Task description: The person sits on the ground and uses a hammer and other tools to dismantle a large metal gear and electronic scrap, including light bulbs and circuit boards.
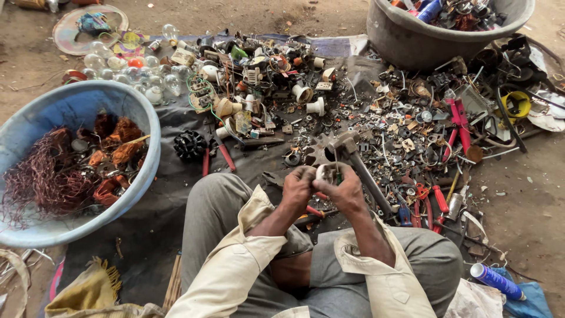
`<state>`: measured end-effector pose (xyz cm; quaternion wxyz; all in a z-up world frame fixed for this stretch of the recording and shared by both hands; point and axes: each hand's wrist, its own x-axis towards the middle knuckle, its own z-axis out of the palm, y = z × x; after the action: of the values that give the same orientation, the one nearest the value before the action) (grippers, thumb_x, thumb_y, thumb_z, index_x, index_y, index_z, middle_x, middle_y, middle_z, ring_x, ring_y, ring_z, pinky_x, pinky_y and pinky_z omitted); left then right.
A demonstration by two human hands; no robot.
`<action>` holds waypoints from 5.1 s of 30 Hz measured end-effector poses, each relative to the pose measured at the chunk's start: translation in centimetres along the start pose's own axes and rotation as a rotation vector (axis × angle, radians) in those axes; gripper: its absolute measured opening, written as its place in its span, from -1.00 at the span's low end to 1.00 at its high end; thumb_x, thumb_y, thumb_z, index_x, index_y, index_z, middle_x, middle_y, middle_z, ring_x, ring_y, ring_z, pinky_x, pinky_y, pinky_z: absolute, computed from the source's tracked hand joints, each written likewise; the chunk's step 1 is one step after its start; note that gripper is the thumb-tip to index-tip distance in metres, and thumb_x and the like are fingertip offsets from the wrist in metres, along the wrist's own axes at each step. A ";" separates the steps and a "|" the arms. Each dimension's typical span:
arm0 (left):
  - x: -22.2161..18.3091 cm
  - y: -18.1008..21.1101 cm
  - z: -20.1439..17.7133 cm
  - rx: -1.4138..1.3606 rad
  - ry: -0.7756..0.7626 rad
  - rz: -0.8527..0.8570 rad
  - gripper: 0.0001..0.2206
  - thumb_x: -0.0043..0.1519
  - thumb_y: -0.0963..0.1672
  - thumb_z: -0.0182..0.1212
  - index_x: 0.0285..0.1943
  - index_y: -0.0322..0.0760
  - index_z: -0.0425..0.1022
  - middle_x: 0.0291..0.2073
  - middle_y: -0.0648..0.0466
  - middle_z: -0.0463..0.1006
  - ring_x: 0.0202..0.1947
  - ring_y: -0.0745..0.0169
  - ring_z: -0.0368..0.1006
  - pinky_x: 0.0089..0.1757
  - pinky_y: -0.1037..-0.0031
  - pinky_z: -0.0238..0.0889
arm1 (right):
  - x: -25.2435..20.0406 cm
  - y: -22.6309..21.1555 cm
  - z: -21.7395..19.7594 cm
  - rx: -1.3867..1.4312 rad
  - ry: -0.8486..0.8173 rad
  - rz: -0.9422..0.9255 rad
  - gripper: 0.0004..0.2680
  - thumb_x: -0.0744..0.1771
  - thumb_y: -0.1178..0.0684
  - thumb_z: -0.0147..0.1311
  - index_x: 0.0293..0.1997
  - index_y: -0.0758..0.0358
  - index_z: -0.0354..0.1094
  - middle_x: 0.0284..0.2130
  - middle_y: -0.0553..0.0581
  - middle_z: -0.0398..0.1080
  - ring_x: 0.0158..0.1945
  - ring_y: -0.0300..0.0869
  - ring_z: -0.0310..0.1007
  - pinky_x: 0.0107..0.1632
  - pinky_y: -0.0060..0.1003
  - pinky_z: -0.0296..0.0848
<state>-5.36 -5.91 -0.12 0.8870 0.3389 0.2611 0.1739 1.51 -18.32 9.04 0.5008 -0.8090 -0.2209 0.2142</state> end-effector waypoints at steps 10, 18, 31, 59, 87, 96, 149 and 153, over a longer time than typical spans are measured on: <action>0.9 -0.6 -2.4 -0.349 -0.049 -0.166 -0.82 0.27 -0.20 0.07 -0.06 -0.47 0.51 -0.34 -0.07 0.57 -0.37 0.11 0.53 -0.35 0.41 0.50 | -2.1 0.7 -0.7 0.335 -0.216 -0.060 -0.47 0.16 -0.14 0.34 0.15 0.39 0.32 -0.18 0.16 0.47 -0.13 -0.14 0.55 -0.08 -0.31 0.65; -5.3 2.8 1.2 -0.127 -0.032 -0.095 -0.86 0.26 -0.23 0.17 -0.05 -0.44 0.51 -0.29 -0.10 0.63 -0.36 0.11 0.60 -0.26 0.39 0.54 | -1.0 3.4 -0.4 1.095 -0.237 0.197 -0.63 0.27 -0.10 0.05 0.11 0.32 0.37 -0.26 0.13 0.51 -0.30 -0.15 0.50 -0.45 -0.30 0.40; -6.4 0.5 1.2 0.505 -0.087 0.187 -0.83 0.33 -0.20 0.20 -0.03 -0.50 0.56 -0.40 0.08 0.60 -0.42 0.42 0.48 -0.36 0.59 0.40 | -0.9 4.5 1.4 1.033 -0.139 0.237 -0.71 0.29 -0.15 0.11 -0.09 0.29 0.43 -0.49 0.02 0.46 -0.56 -0.26 0.39 -0.59 -0.38 0.29; -5.4 0.0 -1.1 0.219 -0.092 -0.079 -0.82 0.31 -0.19 0.19 -0.01 -0.51 0.51 -0.37 -0.01 0.59 -0.43 0.23 0.54 -0.41 0.39 0.56 | -1.4 4.4 2.7 0.709 -0.217 0.237 -0.58 0.28 -0.27 0.21 -0.03 0.34 0.32 -0.42 0.04 0.40 -0.51 -0.28 0.37 -0.52 -0.40 0.37; -9.6 1.0 -0.6 0.362 -0.449 0.069 -0.76 0.35 -0.17 -0.06 -0.32 -0.46 0.42 -0.49 -0.09 0.48 -0.63 0.24 0.37 -0.47 0.42 0.35 | 1.6 6.0 -4.5 0.978 -0.026 0.313 -0.73 0.38 -0.17 0.00 -0.09 0.26 0.41 -0.46 0.19 0.42 -0.64 -0.28 0.24 -0.71 -0.47 0.14; -11.4 4.2 1.4 -0.191 -0.206 -0.200 -0.72 0.32 -0.17 -0.06 0.10 -0.47 0.48 -0.29 -0.06 0.60 -0.39 0.16 0.53 -0.26 0.32 0.49 | -0.7 3.7 -0.6 0.195 -0.079 0.274 -0.67 0.31 -0.20 0.20 -0.07 0.30 0.49 -0.40 0.07 0.50 -0.38 -0.25 0.44 -0.38 -0.35 0.41; 8.9 7.7 0.2 -0.402 0.066 -0.374 -0.43 0.42 0.11 -0.28 0.08 -0.54 0.37 -0.04 -0.28 0.51 -0.04 -0.13 0.52 0.03 0.10 0.43 | 24.4 10.1 -7.5 -0.422 0.444 0.193 -0.86 0.33 0.01 0.19 -0.06 0.07 0.53 -0.18 0.08 0.56 -0.29 -0.17 0.55 -0.27 -0.23 0.56; 8.7 8.2 0.6 -0.393 0.094 -0.388 -0.36 0.39 0.15 -0.36 0.08 -0.54 0.37 -0.02 -0.31 0.50 -0.01 -0.15 0.51 0.06 0.09 0.42 | 18.7 0.9 -3.8 0.049 0.215 0.041 -0.84 0.39 0.01 0.17 -0.10 0.30 0.56 -0.35 0.23 0.50 -0.49 -0.11 0.26 -0.56 -0.29 0.21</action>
<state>0.92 3.86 2.89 0.9393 0.0957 0.3232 0.0636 18.98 -10.68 7.41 0.5368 -0.8191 -0.1440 0.1419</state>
